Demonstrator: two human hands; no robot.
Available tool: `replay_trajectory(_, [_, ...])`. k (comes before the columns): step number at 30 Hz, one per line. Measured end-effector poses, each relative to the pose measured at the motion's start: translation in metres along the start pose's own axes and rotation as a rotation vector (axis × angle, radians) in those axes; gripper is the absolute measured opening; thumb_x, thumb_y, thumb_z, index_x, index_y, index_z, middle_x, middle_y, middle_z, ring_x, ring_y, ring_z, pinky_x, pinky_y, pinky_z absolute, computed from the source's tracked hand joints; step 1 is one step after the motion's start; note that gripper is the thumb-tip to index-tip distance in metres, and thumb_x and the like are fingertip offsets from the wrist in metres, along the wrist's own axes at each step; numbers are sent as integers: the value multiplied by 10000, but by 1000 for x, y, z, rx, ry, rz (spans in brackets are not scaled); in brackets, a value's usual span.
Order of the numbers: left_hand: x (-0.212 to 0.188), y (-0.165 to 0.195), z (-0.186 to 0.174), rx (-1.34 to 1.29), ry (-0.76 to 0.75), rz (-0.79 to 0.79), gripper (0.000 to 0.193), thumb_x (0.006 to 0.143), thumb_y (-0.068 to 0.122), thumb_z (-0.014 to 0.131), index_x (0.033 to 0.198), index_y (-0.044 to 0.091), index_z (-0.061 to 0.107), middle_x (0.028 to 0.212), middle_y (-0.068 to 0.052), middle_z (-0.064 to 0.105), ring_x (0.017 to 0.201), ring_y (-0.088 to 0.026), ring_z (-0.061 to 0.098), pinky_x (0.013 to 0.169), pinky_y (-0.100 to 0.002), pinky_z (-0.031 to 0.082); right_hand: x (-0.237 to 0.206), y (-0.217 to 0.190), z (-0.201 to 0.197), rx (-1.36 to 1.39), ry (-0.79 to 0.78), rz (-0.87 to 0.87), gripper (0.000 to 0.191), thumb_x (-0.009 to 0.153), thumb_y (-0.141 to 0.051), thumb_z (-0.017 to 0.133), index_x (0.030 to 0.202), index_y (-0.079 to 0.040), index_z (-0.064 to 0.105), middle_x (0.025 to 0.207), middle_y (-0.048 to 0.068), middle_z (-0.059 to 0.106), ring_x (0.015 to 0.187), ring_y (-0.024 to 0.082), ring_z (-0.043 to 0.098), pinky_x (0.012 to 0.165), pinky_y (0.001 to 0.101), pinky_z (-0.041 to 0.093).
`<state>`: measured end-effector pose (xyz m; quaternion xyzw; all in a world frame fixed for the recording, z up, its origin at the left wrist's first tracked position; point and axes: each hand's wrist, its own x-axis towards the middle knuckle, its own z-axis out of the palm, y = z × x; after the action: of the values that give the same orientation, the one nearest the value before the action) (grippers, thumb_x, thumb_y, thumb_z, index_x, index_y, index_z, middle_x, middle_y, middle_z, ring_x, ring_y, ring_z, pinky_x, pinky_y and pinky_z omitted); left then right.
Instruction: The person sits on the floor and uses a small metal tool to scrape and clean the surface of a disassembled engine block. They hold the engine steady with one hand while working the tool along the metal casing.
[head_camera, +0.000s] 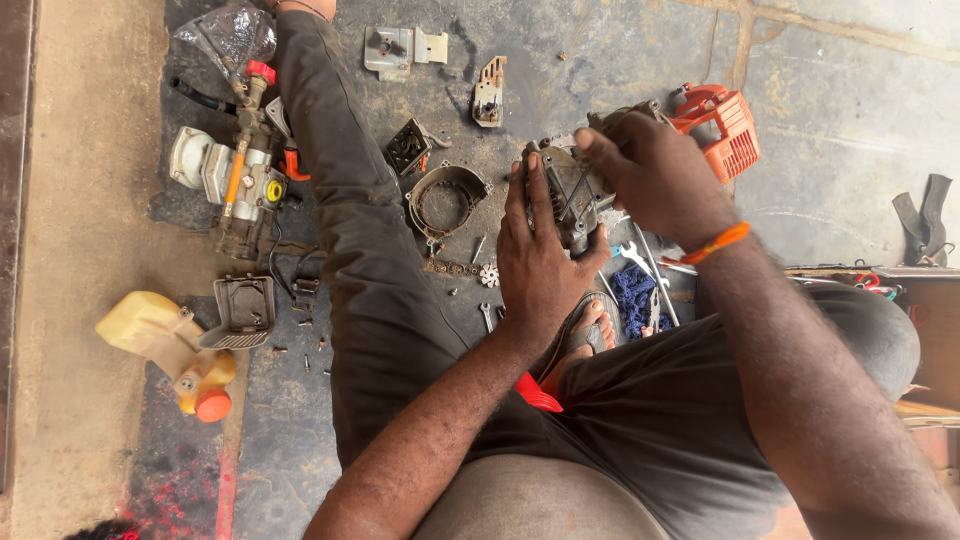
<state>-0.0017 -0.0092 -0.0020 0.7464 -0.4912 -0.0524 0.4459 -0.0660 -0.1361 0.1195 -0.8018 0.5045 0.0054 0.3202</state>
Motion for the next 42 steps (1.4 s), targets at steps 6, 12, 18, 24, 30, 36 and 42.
replay_trajectory(6, [2,0,2,15,-14,-2,1090,868,444,820,1624,-17,183,1531,-350,365,1391,-465,517,1081,-561,544,-20,13,-15,-211,211,-416,259,1004,-238,741,1214,-87,724,1032,89,709,857,204,735,754,366,584])
replay_trajectory(12, [0,2,-1,-48,6,-11,1071,870,417,809,1642,-1,195,1563,-321,371,1429,-452,514,1127,-548,550,-29,17,0,-364,344,-710,192,982,-137,759,1172,-155,773,1219,40,693,1091,215,717,856,345,620])
replay_trajectory(18, [1,2,-1,-21,-22,-13,1063,885,429,808,1637,-3,193,1558,-324,357,1425,-454,512,1112,-550,545,-21,17,4,-570,374,-759,185,969,-108,733,1143,-144,784,1163,14,709,1060,185,714,790,332,622])
replay_trajectory(24, [1,0,0,-1,1,20,1063,890,435,803,1633,-9,185,1548,-333,354,1438,-466,501,1111,-554,537,-22,15,10,-595,322,-663,276,914,-11,697,1145,-131,789,1054,31,705,932,203,737,770,346,631])
replay_trajectory(30, [0,1,1,-18,-1,-14,1050,886,421,797,1642,4,200,1560,-324,369,1426,-455,516,1126,-552,540,-25,10,9,-299,341,-527,349,976,25,610,1314,-37,671,1129,118,724,789,230,742,657,348,612])
replay_trajectory(36, [1,-2,3,-26,11,35,1219,778,573,855,1604,-5,170,1547,-328,349,1451,-464,455,1122,-578,504,-36,2,23,-307,273,-241,764,872,-485,846,1283,56,497,1044,188,674,725,293,725,536,390,585])
replay_trajectory(42, [-2,-3,4,-40,23,38,1157,884,480,849,1660,9,131,1605,-311,320,1527,-437,429,1206,-543,506,-46,1,34,-296,257,-269,729,849,-411,849,1274,50,477,1120,230,602,859,387,695,648,482,572])
